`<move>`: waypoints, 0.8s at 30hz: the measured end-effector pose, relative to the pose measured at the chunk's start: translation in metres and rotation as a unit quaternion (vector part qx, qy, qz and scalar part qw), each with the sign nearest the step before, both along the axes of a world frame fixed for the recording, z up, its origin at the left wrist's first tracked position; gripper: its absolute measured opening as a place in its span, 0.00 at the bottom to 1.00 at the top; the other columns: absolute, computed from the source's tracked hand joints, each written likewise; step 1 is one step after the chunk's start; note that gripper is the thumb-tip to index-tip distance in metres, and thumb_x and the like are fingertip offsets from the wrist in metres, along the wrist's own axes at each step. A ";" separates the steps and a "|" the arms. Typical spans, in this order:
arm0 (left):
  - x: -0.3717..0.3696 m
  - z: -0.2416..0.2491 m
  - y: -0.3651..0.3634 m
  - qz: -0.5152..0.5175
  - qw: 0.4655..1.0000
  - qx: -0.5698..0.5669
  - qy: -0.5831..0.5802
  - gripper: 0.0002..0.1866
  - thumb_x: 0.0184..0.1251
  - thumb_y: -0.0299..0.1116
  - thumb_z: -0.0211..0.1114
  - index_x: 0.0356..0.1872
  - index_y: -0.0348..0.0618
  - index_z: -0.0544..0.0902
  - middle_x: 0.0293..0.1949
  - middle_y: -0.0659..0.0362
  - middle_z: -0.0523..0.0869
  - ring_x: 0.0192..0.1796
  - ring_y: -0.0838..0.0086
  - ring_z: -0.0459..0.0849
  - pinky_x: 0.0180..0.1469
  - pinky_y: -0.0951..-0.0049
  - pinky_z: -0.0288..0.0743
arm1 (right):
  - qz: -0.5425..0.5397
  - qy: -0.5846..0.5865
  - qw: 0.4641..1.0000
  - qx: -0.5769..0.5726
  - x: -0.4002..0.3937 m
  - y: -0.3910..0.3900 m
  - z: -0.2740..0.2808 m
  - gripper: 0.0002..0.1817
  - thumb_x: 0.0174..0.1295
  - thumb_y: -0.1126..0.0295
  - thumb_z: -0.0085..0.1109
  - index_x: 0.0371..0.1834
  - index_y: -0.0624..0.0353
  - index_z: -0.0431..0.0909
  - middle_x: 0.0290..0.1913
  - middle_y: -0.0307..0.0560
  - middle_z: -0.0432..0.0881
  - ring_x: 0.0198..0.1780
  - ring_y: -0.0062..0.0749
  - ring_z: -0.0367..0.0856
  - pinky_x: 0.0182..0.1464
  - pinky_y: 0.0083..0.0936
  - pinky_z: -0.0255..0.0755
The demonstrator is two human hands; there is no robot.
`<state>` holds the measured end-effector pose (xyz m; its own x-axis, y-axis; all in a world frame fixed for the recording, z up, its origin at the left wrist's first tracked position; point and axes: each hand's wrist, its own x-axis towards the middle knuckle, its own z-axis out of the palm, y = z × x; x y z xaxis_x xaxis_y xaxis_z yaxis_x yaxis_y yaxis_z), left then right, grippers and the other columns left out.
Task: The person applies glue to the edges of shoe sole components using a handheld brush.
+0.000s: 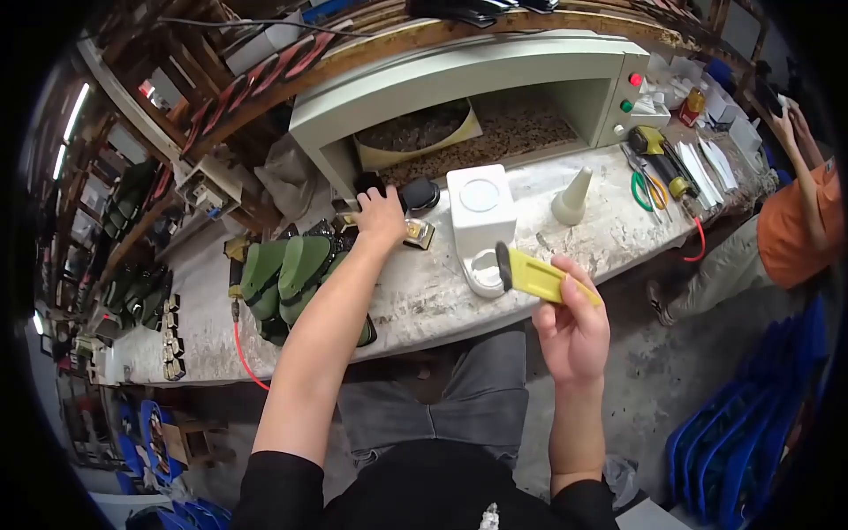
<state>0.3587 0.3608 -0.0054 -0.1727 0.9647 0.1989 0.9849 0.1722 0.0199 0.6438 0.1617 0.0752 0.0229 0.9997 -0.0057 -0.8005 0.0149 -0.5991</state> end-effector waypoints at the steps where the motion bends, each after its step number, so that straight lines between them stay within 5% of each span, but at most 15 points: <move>1: -0.003 0.005 0.002 0.002 1.000 0.003 0.006 0.21 0.55 0.26 0.67 0.50 0.28 0.75 0.49 0.41 0.79 0.51 0.48 0.77 0.48 0.50 0.80 | 0.002 0.006 1.000 0.003 0.003 0.000 -0.004 0.18 0.76 0.73 0.48 0.65 0.66 0.72 0.42 0.51 0.85 0.23 0.20 0.76 0.22 0.14 0.63; 12: -0.014 0.001 -0.022 -0.031 0.994 -0.099 -0.014 0.18 0.59 0.26 0.61 0.51 0.37 0.77 0.43 0.40 0.85 0.43 0.47 0.83 0.44 0.52 0.81 | 0.015 0.028 0.999 -0.019 0.011 0.004 -0.021 0.17 0.75 0.74 0.49 0.65 0.66 0.72 0.41 0.51 0.84 0.21 0.20 0.74 0.23 0.14 0.64; 16: -0.010 0.041 -0.041 -0.021 0.995 -0.097 -0.033 0.16 0.62 0.27 0.59 0.52 0.39 0.79 0.37 0.41 0.88 0.37 0.49 0.86 0.41 0.52 0.81 | 0.043 0.016 0.999 -0.009 0.003 0.011 -0.015 0.17 0.75 0.74 0.49 0.64 0.67 0.73 0.40 0.51 0.84 0.21 0.20 0.74 0.23 0.14 0.65; 20: 0.013 0.085 -0.122 -0.061 0.971 0.045 -0.226 0.14 0.64 0.29 0.60 0.49 0.36 0.79 0.31 0.43 0.88 0.32 0.48 0.87 0.40 0.51 0.80 | 0.029 0.005 1.000 -0.003 0.003 0.008 -0.008 0.17 0.74 0.75 0.50 0.64 0.67 0.74 0.39 0.50 0.84 0.22 0.20 0.75 0.24 0.14 0.66; 22: 0.024 0.043 -0.146 -0.103 0.893 0.091 -0.429 0.12 0.65 0.30 0.61 0.45 0.35 0.78 0.33 0.43 0.89 0.32 0.47 0.86 0.40 0.53 0.80 | 0.029 0.000 1.000 -0.012 -0.006 0.010 -0.006 0.17 0.74 0.75 0.51 0.64 0.67 0.74 0.39 0.50 0.84 0.22 0.21 0.75 0.24 0.13 0.66; 24: 0.042 0.014 -0.165 -0.073 0.901 0.058 -0.424 0.11 0.64 0.29 0.61 0.44 0.35 0.77 0.36 0.43 0.89 0.35 0.47 0.87 0.41 0.54 0.80 | 0.036 -0.011 0.999 -0.024 -0.013 0.010 -0.007 0.17 0.74 0.75 0.51 0.63 0.68 0.75 0.40 0.50 0.84 0.23 0.21 0.75 0.25 0.13 0.66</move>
